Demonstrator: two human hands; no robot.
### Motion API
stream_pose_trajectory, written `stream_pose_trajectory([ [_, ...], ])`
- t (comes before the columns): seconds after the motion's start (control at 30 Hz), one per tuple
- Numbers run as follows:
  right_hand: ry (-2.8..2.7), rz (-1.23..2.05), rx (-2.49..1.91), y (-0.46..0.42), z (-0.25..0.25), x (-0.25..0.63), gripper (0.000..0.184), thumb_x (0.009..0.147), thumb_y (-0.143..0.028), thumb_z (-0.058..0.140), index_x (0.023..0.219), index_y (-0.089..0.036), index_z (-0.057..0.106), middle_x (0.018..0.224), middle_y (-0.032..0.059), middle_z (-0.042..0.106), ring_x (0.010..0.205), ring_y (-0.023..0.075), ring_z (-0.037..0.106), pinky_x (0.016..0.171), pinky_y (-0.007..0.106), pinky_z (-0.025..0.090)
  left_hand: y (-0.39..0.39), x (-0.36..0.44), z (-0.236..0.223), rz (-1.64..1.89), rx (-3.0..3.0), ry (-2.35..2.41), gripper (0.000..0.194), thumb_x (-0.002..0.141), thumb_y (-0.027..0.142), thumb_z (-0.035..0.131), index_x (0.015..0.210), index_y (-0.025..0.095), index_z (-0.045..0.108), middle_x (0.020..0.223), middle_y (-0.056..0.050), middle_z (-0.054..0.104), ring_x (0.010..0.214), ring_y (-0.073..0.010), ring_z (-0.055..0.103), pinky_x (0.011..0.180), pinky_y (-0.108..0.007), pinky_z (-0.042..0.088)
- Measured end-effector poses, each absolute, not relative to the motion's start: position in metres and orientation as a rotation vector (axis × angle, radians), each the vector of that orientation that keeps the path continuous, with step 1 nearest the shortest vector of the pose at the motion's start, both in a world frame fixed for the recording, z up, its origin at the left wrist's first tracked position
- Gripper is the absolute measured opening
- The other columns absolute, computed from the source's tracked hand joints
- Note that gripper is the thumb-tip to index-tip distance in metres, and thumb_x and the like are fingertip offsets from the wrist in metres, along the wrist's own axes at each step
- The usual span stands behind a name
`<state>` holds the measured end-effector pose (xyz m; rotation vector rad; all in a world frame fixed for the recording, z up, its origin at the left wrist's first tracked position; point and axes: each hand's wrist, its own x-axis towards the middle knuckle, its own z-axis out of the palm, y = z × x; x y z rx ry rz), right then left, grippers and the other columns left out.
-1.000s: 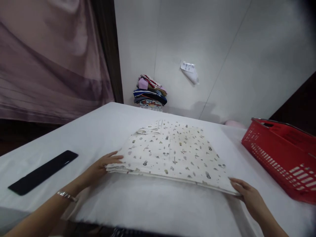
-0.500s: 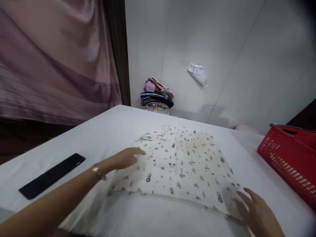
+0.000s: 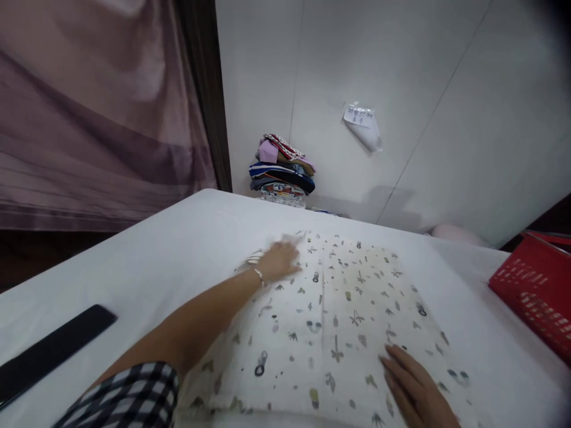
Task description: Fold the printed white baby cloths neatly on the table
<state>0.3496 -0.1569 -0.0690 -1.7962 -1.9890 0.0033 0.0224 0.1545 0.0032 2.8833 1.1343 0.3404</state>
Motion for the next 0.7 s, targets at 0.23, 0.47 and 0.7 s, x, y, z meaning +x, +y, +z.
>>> stream_pose_trajectory([
  [0.23,-2.062,0.002,-1.762,-0.159,-0.070,0.354,0.042,0.087,-0.037,0.052,0.128,-0.034,0.058,0.140,0.0023,0.049,0.118,0.0292,0.056,0.094,0.044,0.054,0.196,-0.044,0.031,0.434,2.681,1.913,0.041,0.092,0.029,0.036,0.123,0.007,0.052,0.143,-0.017,0.041,0.139,-0.0331,0.020,0.112,-0.057,-0.001],
  [0.47,-2.094,0.059,-1.905,-0.162,-0.064,0.348,0.043,0.089,-0.043,0.050,0.129,-0.030,0.057,0.144,0.0023,0.043,0.128,0.0305,0.046,0.102,0.048,0.045,0.131,-0.055,-0.012,0.230,2.524,1.576,0.053,0.091,0.053,0.036,0.134,0.024,0.047,0.150,-0.010,0.034,0.140,-0.0290,0.024,0.112,-0.055,0.015],
  [0.7,-2.035,0.081,-1.839,-0.162,-0.055,0.339,0.042,0.090,-0.046,0.046,0.122,-0.024,0.064,0.137,0.0073,0.051,0.127,0.0302,0.047,0.106,0.051,0.040,0.099,-0.094,-0.013,0.571,2.271,1.761,0.048,0.090,0.046,0.040,0.124,0.017,0.058,0.141,-0.011,0.047,0.132,-0.0257,0.041,0.108,-0.040,0.034],
])
